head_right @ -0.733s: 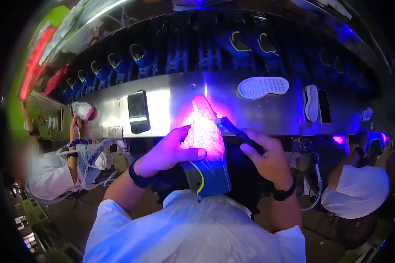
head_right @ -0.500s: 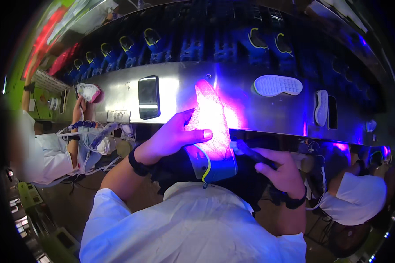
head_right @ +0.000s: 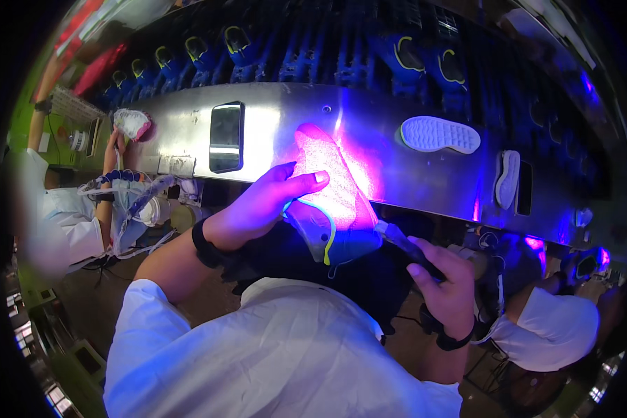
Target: The recorder is inspecting and cleaning shoe components on a production line using a UV light and a small tool.
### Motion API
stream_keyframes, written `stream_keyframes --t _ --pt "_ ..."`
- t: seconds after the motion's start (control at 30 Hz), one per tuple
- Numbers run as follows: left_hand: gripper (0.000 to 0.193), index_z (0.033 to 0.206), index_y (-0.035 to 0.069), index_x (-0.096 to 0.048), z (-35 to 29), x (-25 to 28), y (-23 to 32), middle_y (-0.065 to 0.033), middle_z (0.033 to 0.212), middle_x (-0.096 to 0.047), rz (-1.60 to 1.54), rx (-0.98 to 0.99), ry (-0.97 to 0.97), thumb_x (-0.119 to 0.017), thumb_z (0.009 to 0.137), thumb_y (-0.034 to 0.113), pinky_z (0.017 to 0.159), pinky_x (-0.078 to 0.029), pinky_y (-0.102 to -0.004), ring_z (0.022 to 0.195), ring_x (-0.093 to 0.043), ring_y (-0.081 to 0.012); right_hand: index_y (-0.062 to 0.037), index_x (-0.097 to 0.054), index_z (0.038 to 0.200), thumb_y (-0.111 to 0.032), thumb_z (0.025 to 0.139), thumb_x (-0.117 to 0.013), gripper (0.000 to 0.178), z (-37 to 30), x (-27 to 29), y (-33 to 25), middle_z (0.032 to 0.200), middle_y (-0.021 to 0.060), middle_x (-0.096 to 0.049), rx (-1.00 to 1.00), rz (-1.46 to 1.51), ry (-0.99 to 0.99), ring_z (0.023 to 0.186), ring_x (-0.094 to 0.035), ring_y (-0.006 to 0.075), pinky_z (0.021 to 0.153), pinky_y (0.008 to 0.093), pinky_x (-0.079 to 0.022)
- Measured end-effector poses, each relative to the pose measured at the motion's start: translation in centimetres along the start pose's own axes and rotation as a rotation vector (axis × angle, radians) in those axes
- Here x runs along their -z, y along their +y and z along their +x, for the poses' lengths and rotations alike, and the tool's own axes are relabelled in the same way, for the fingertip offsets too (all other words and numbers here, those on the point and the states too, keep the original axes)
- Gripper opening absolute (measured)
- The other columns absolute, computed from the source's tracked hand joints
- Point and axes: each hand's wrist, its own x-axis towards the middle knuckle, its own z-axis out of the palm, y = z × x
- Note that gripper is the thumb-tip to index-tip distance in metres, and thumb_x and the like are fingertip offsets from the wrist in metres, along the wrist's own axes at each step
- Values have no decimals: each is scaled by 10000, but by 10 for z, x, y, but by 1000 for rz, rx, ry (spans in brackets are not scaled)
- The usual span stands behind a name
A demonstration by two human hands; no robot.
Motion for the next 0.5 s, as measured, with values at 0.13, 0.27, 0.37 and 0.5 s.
stream_keyframes --t 0.13,0.27,0.37,0.5 --pt "407 1301 15 -561 0 -1 3 -69 1117 -700 -98 121 -13 -630 1018 300 880 -566 -322 1004 -696 -160 -60 -721 1215 -79 809 -783 411 13 13 -12 749 93 -577 86 -125 40 636 -541 212 614 328 -421" --pt "356 1230 42 -582 -5 -11 13 -44 974 -725 -207 186 -43 -555 1052 349 715 -586 -302 862 -716 -151 -74 -716 1227 -65 812 -774 419 27 27 -18 732 91 -559 146 -192 41 618 -520 222 590 326 -409" --pt "338 1223 63 -585 -7 -12 10 -50 958 -724 -389 190 -64 -540 1056 353 687 -589 -310 834 -717 -160 -76 -716 1230 -46 799 -775 436 30 33 -19 751 98 -591 96 -151 23 634 -541 221 608 326 -433" --pt "413 1310 117 -558 -8 -11 -3 -97 1125 -702 -630 325 -36 -562 1032 421 707 -629 -335 980 -717 -232 -74 -716 1230 -20 780 -774 457 42 36 -35 776 98 -621 218 -193 28 648 -569 223 627 322 -454"
